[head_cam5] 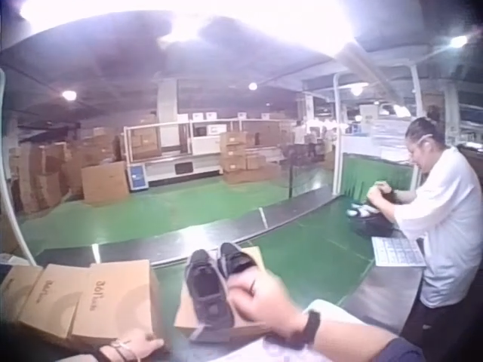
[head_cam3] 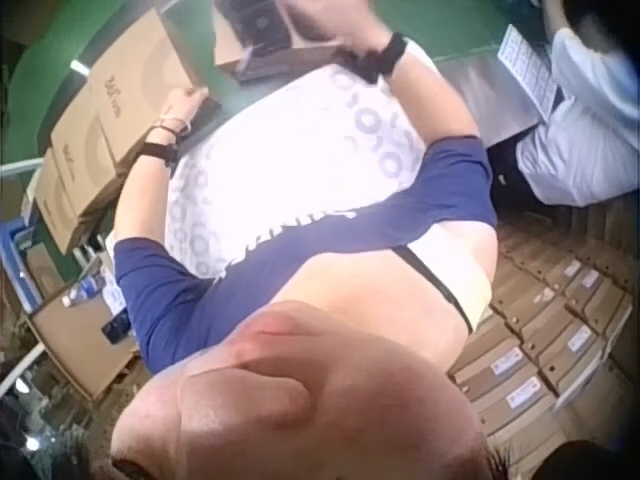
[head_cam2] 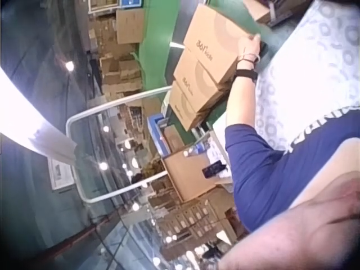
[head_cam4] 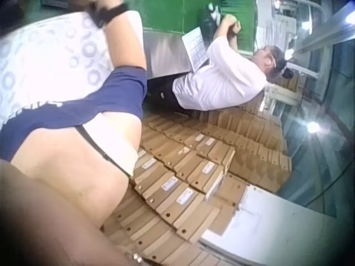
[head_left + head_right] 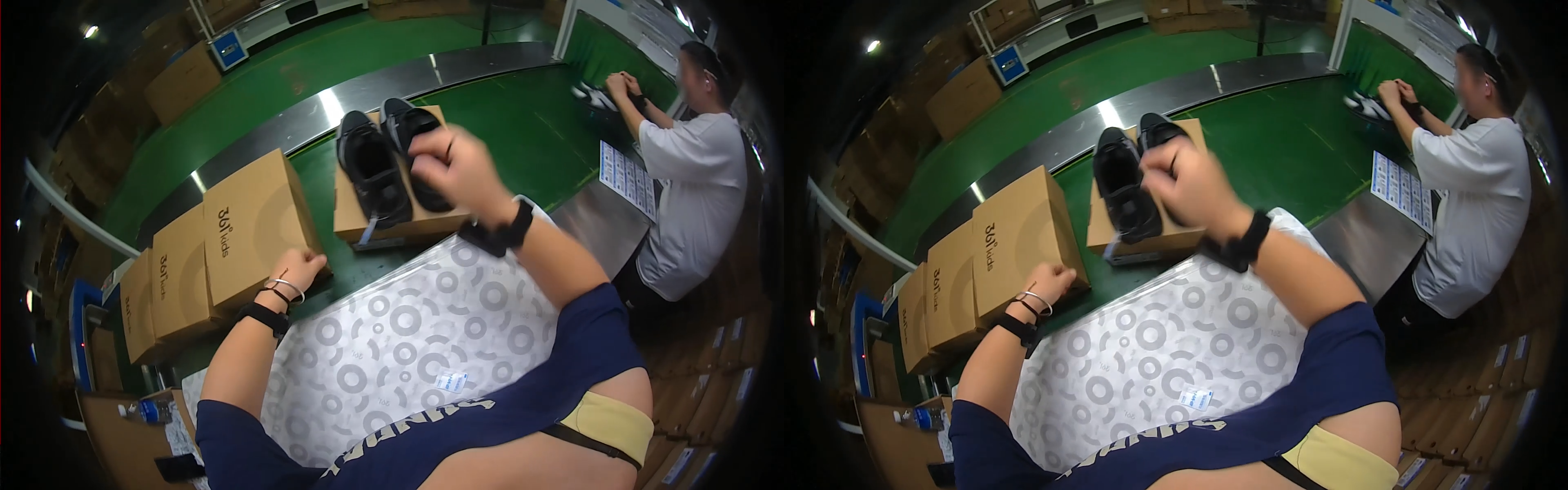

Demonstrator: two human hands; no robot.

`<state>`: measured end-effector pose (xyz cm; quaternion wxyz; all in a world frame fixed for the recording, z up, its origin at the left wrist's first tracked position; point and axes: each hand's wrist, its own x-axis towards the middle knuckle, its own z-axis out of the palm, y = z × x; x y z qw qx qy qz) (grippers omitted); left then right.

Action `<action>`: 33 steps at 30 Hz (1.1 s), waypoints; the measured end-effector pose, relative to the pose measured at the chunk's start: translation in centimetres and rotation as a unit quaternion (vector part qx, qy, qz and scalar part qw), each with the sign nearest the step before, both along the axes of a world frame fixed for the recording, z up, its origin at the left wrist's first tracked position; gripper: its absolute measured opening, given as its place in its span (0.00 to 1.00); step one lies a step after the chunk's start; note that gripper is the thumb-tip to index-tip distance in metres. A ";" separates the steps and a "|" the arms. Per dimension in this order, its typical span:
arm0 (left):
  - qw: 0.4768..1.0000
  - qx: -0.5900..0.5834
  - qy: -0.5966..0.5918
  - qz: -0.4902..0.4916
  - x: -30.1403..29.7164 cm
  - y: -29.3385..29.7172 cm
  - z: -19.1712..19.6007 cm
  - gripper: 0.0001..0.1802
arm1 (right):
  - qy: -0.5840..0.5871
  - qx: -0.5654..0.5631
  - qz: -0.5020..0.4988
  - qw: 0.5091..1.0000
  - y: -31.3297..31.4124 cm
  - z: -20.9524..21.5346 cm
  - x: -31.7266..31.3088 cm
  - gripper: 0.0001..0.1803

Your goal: Packing finished shoes into shoe boxes at a manufacturing station.

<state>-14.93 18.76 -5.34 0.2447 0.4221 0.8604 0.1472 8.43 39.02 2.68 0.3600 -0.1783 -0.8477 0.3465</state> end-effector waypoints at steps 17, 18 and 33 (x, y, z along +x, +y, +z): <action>0.952 0.280 0.119 -0.045 -1.8 19.3 6.3 0.19 | -0.166 -0.112 -0.001 0.980 13.8 -1.1 -8.4 0.13; 0.956 0.272 0.104 -0.025 -2.2 19.4 6.2 0.20 | -0.162 -0.125 -0.005 0.979 13.4 -1.1 -8.4 0.14; 0.886 0.365 0.252 -0.137 7.4 -7.0 2.0 0.23 | -0.082 0.214 0.147 0.962 -7.9 3.5 -8.1 0.14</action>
